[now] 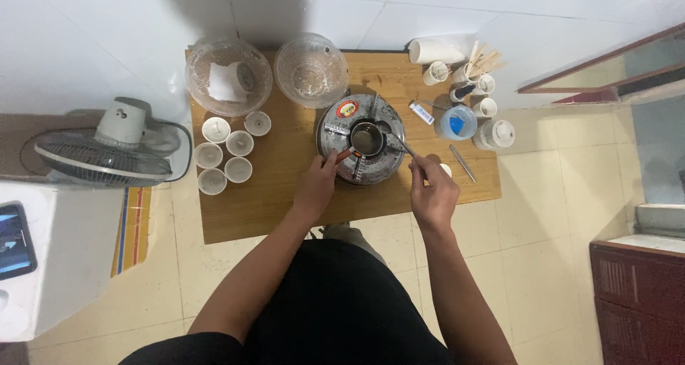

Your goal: Using a small metal tool to poke a hole or clean a piece of solid wax on a workshop table.

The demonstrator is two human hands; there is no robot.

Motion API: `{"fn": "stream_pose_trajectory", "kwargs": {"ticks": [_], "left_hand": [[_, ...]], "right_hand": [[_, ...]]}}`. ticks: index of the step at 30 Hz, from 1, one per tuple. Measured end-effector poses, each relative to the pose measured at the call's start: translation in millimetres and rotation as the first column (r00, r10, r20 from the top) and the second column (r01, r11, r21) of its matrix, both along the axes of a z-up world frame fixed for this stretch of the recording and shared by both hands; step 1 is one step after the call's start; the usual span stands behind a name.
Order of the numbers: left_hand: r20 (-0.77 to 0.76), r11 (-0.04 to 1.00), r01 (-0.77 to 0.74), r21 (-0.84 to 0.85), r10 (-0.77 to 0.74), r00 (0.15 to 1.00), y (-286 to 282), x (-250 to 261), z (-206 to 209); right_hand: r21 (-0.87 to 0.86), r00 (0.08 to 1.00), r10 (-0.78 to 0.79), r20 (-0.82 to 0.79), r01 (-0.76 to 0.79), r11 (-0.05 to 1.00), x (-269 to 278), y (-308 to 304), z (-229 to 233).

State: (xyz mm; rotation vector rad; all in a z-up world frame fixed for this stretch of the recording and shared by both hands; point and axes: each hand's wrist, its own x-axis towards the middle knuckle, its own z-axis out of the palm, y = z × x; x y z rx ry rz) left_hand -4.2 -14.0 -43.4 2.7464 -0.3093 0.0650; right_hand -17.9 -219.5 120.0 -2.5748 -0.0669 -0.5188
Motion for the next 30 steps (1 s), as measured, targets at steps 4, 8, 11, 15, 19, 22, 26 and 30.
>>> {"fn": "stream_pose_trajectory", "kwargs": {"ticks": [4, 8, 11, 15, 19, 22, 26, 30], "left_hand": [[-0.057, 0.993, -0.001, -0.121, -0.006, 0.998, 4.0, 0.8, 3.3], [0.160, 0.961, 0.156, 0.226, -0.195, 0.968, 3.9, 3.7, -3.4], [0.133, 0.989, 0.117, 0.092, -0.129, 0.983, -6.2, 6.9, -7.5], [-0.014, 0.989, -0.009, -0.149, 0.007, 1.000, -24.7, 16.2, -21.7], [0.139, 0.994, 0.077, 0.080, -0.087, 0.986, -35.3, 25.0, -34.5], [0.110, 0.948, -0.053, -0.315, 0.092, 0.990, -48.3, 34.7, -41.8], [0.147, 0.921, -0.102, -0.376, 0.168, 0.975, -63.9, 49.0, -63.4], [0.195, 0.954, -0.156, -0.255, 0.209, 0.958, -72.5, 59.3, -58.5]], "right_hand": [[0.020, 0.999, 0.021, 0.048, -0.022, 1.000, -3.3, 0.4, -11.2], [0.014, 0.998, -0.008, 0.055, 0.007, 1.000, -6.8, -1.6, -22.1], [0.021, 0.999, -0.024, 0.034, 0.024, 1.000, -6.7, -3.7, -24.7], [0.029, 0.998, -0.063, 0.012, 0.062, 0.998, -3.8, -9.6, -30.4], [0.052, 0.995, -0.095, -0.010, 0.095, 0.994, 2.2, -10.8, -27.2], [0.071, 0.987, -0.141, -0.083, 0.147, 0.987, 11.0, -13.1, -28.9], [0.114, 0.982, -0.173, -0.077, 0.181, 0.977, 23.8, -17.8, -35.4], [0.141, 0.978, -0.191, -0.086, 0.202, 0.969, 37.4, -19.7, -34.9]]}}
